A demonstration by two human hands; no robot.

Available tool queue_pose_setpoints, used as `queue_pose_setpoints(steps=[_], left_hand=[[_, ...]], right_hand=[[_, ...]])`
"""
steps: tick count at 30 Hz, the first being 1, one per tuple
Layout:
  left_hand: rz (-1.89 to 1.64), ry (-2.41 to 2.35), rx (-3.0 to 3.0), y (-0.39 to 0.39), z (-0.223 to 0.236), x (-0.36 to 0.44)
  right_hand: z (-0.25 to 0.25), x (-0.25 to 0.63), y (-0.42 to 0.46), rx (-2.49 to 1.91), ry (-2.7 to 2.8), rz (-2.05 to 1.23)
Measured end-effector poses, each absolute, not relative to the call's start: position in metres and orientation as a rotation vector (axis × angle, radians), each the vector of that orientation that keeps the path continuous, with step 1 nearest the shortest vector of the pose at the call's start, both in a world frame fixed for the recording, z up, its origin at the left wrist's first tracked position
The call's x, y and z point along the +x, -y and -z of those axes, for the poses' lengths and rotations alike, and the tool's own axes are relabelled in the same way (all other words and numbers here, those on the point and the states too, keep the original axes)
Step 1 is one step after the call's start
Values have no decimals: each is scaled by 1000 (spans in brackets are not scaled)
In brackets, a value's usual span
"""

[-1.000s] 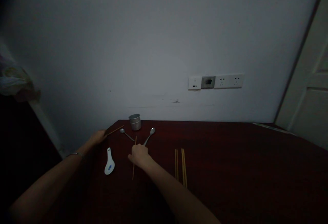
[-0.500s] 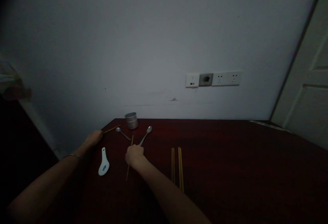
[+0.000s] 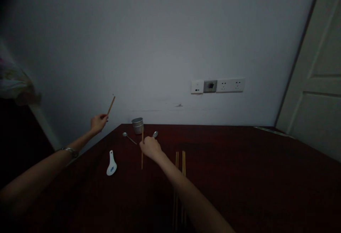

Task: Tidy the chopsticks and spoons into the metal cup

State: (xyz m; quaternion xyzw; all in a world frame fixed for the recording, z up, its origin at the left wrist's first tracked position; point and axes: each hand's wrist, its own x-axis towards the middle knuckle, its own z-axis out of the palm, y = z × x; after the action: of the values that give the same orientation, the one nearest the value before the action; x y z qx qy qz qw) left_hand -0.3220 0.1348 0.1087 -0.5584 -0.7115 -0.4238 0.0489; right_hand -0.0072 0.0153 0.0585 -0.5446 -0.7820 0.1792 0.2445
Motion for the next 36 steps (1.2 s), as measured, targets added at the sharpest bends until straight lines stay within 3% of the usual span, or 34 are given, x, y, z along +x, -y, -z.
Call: queue_pose_setpoints(steps=[5, 9, 19, 25, 36], left_hand=[[1858, 1967, -1884, -125, -142, -243], [2182, 1913, -2217, -95, -146, -160], [2439, 2085, -2840, -20, -72, -3], [2539, 2328, -2840, 3, -34, 38], [2693, 2392, -2733, 12, -25, 35]], right_hand=[[-70, 41, -17, -1345, 1866, -758], [-72, 83, -12, -1271, 1675, -754], [-45, 162, 2, -1155, 1357, -719], [-18, 182, 5, -1209, 1323, -697], [-3, 179, 8, -1182, 1415, -735]])
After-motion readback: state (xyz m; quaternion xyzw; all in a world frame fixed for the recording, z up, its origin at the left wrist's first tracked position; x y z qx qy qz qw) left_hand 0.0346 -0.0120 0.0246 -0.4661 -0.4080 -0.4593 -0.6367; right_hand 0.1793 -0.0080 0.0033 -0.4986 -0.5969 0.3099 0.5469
